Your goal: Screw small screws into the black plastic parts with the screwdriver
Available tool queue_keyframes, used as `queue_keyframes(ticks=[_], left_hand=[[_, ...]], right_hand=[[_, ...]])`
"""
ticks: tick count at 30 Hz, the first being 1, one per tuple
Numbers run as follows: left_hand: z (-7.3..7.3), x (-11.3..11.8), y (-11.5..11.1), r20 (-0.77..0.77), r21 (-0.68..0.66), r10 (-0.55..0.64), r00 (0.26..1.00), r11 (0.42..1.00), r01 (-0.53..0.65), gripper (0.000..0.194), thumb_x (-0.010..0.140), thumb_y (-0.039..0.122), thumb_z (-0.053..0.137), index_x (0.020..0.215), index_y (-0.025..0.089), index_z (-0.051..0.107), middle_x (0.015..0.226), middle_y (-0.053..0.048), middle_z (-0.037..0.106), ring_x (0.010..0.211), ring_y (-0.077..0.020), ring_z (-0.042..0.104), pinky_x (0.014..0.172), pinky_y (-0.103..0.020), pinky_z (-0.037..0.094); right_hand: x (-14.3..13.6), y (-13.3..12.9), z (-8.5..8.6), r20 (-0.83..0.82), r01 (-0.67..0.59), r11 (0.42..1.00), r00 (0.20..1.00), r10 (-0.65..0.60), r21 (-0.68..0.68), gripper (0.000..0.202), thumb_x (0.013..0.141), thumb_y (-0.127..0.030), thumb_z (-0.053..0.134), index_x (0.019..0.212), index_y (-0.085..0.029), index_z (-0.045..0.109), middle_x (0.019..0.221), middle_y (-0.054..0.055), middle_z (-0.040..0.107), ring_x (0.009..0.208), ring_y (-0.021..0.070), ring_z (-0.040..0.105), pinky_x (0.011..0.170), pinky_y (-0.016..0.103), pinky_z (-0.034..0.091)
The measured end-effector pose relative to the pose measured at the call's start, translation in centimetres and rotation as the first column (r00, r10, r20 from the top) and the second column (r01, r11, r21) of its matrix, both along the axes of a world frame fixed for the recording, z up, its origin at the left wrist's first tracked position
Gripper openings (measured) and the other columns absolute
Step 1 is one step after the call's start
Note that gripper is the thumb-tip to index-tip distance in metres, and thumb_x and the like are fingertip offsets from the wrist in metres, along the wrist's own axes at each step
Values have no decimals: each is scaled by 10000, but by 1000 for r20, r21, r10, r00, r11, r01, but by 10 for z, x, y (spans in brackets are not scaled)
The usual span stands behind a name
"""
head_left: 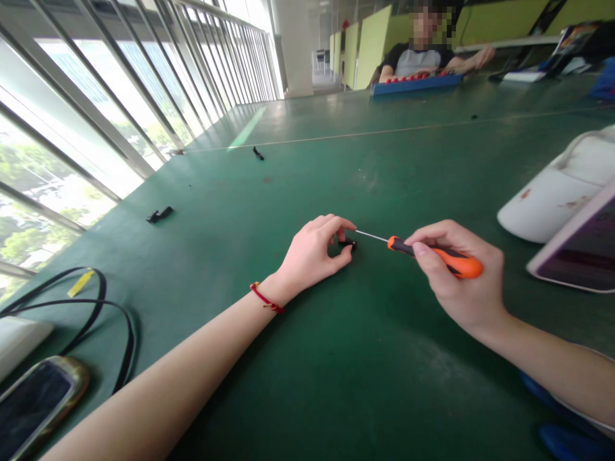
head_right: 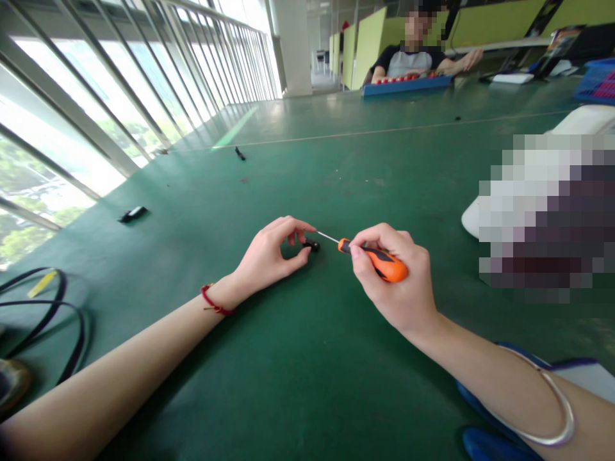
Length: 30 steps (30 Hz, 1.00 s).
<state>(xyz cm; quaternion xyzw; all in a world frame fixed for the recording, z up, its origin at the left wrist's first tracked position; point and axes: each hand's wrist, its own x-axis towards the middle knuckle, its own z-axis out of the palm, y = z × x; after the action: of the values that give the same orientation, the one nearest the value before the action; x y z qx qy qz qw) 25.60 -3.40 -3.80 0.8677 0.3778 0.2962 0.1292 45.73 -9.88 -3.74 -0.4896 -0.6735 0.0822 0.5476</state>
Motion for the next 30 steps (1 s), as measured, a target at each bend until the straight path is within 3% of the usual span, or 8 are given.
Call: queue_keyframes(ticks=[4, 10, 22, 30], left_hand=[[-1, -2, 4, -57, 32, 13, 998, 999, -12, 220, 776, 248, 563, 978, 195, 633, 1044, -48, 623, 959, -206, 537, 864, -340, 434], [-5, -3, 8, -41, -7, 34, 999, 999, -35, 123, 805, 236, 551, 859, 192, 652, 877, -20, 666, 856, -181, 575, 802, -315, 457], [-6, -2, 4, -31, 56, 40, 999, 998, -38, 129, 785, 183, 552, 847, 184, 666, 871, -26, 657, 824, -153, 592, 737, -261, 485], [-4, 0, 3, -84, 89, 61, 995, 995, -54, 146, 766, 156, 553, 860, 176, 663, 897, -30, 661, 833, -155, 595, 734, -263, 497]], right_hand=[[2, -3, 0, -6, -9, 999, 1000, 9, 51, 111, 799, -248, 574, 692, -243, 603, 644, -6, 604, 605, 162, 536, 552, 317, 404], [3, -5, 2, 45, -73, 980, 997, 66, 185, 130, 772, -163, 551, 683, -245, 596, 598, -16, 562, 588, 145, 488, 552, 321, 383], [2, -5, 1, 65, -111, 982, 993, 102, 150, 136, 772, -135, 553, 699, -243, 590, 619, -9, 571, 616, 154, 499, 545, 317, 375], [1, -6, 4, 75, -72, 993, 995, 65, 94, 122, 787, -180, 564, 678, -234, 577, 622, -16, 600, 593, 140, 537, 539, 296, 411]])
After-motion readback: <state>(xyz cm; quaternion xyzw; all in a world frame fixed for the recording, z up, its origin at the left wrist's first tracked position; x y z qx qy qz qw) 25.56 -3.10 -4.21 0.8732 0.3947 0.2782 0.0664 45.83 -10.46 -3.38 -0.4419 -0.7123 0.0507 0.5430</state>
